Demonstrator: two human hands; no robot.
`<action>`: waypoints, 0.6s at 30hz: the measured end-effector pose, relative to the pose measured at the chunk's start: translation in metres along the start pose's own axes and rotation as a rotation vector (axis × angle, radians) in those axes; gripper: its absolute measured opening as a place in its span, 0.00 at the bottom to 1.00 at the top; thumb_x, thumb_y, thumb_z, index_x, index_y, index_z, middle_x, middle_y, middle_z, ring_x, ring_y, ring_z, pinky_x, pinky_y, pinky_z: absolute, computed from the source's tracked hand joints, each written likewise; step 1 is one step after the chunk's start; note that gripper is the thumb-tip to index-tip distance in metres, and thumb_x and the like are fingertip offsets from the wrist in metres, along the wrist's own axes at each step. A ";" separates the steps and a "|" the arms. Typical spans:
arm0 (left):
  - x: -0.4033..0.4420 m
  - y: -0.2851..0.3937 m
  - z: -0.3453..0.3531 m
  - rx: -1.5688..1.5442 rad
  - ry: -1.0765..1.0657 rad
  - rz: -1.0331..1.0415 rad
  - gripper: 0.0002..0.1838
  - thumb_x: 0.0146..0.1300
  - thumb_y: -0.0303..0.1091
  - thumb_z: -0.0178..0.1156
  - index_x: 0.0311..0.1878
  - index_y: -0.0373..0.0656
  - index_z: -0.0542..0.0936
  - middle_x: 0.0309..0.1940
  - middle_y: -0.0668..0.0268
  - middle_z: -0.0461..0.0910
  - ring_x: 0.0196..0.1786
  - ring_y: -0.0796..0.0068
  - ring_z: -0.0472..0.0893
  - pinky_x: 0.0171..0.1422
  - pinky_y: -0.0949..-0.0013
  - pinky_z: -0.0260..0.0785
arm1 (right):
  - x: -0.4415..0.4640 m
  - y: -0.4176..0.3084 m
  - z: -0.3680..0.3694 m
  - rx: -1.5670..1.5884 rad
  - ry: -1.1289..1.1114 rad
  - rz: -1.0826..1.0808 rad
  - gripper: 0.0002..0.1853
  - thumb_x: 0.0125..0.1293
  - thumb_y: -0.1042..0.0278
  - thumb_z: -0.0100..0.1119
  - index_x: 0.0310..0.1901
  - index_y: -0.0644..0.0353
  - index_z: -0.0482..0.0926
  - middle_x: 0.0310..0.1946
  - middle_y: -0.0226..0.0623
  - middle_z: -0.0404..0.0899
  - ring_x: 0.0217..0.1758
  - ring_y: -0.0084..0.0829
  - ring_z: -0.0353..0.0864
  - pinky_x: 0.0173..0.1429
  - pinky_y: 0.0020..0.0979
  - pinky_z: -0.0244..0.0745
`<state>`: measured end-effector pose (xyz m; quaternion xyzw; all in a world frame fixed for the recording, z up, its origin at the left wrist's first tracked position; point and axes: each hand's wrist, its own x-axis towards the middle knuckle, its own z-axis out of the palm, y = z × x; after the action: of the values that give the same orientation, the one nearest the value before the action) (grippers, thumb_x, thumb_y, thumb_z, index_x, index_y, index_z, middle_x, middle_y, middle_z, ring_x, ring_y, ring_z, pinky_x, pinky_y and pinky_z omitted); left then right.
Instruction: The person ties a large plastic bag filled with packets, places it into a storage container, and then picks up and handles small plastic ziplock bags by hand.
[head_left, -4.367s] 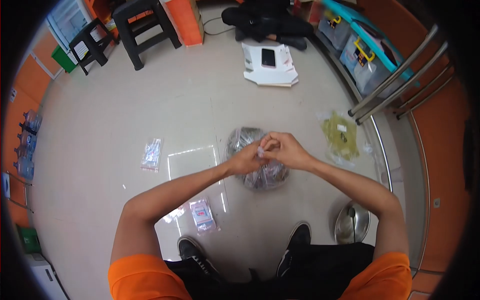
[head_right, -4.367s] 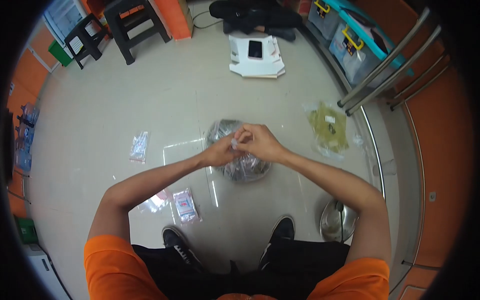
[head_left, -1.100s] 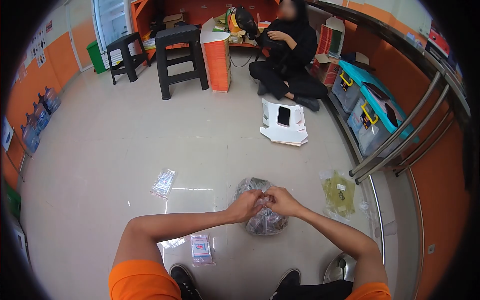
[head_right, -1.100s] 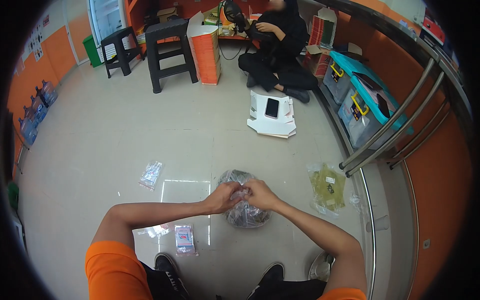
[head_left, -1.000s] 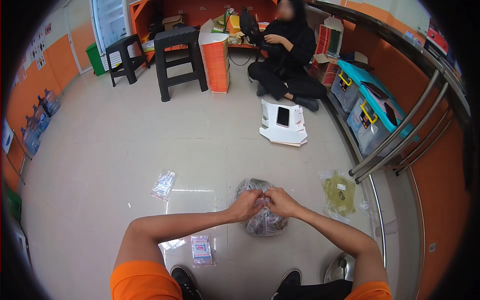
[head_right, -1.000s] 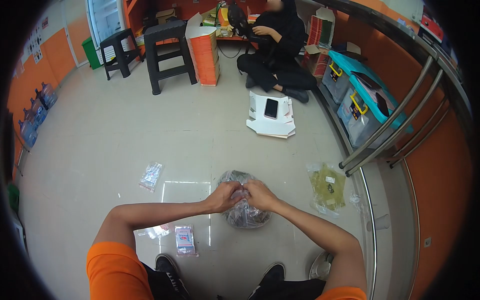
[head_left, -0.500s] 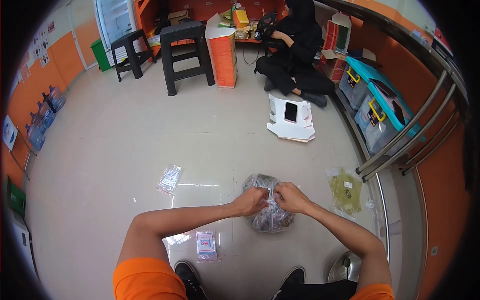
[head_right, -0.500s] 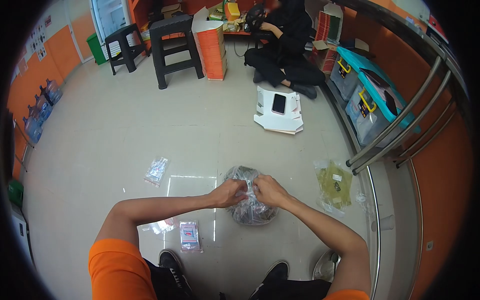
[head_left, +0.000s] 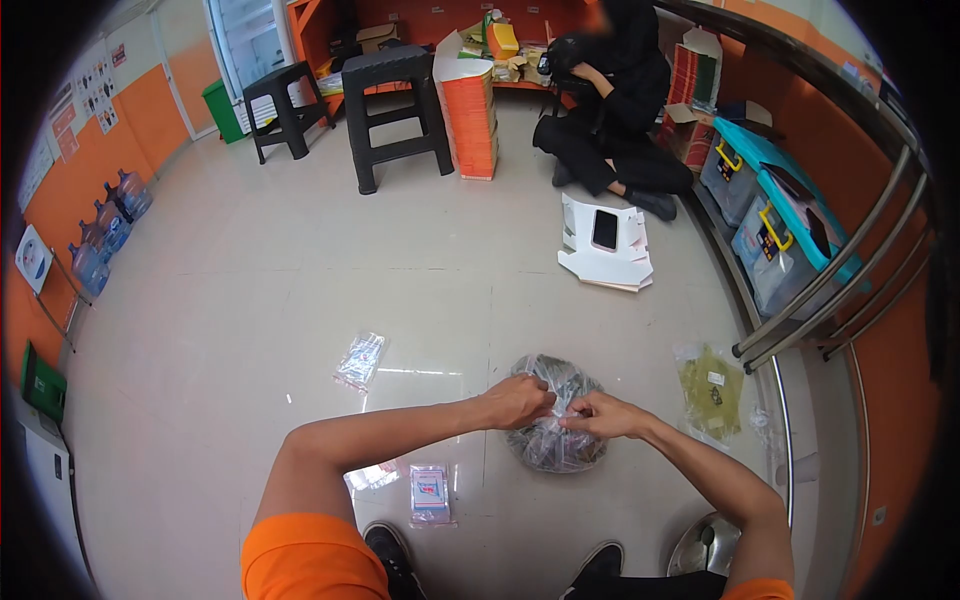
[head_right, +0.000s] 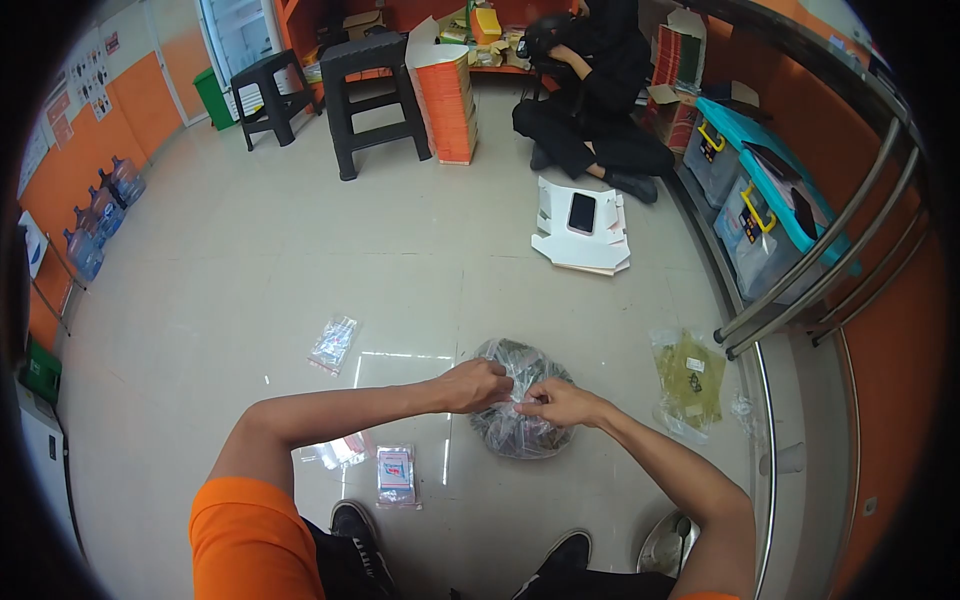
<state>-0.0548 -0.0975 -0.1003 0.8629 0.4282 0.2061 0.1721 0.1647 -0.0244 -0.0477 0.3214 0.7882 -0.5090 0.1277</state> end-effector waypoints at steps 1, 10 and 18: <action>-0.001 0.001 0.001 0.075 0.011 0.048 0.12 0.65 0.38 0.62 0.34 0.38 0.78 0.30 0.56 0.80 0.39 0.53 0.82 0.46 0.53 0.74 | 0.000 0.001 -0.002 -0.016 -0.014 -0.021 0.19 0.67 0.51 0.63 0.32 0.61 0.82 0.21 0.29 0.69 0.27 0.24 0.72 0.32 0.33 0.69; -0.012 0.008 0.009 0.128 0.025 0.063 0.11 0.68 0.37 0.58 0.33 0.39 0.77 0.29 0.58 0.79 0.38 0.56 0.81 0.47 0.54 0.74 | -0.005 0.004 -0.035 -0.886 0.189 -0.322 0.16 0.63 0.45 0.63 0.39 0.50 0.85 0.43 0.32 0.71 0.53 0.35 0.72 0.55 0.43 0.67; -0.012 0.015 -0.003 -0.204 -0.063 -0.285 0.15 0.68 0.40 0.59 0.37 0.35 0.81 0.31 0.53 0.82 0.34 0.58 0.83 0.42 0.57 0.75 | 0.003 0.023 -0.032 -0.438 0.242 -0.254 0.16 0.64 0.48 0.66 0.40 0.52 0.85 0.47 0.33 0.72 0.49 0.33 0.76 0.50 0.37 0.72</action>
<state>-0.0527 -0.1153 -0.0930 0.7775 0.5173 0.1951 0.2996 0.1814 0.0114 -0.0517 0.2433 0.9230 -0.2963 0.0342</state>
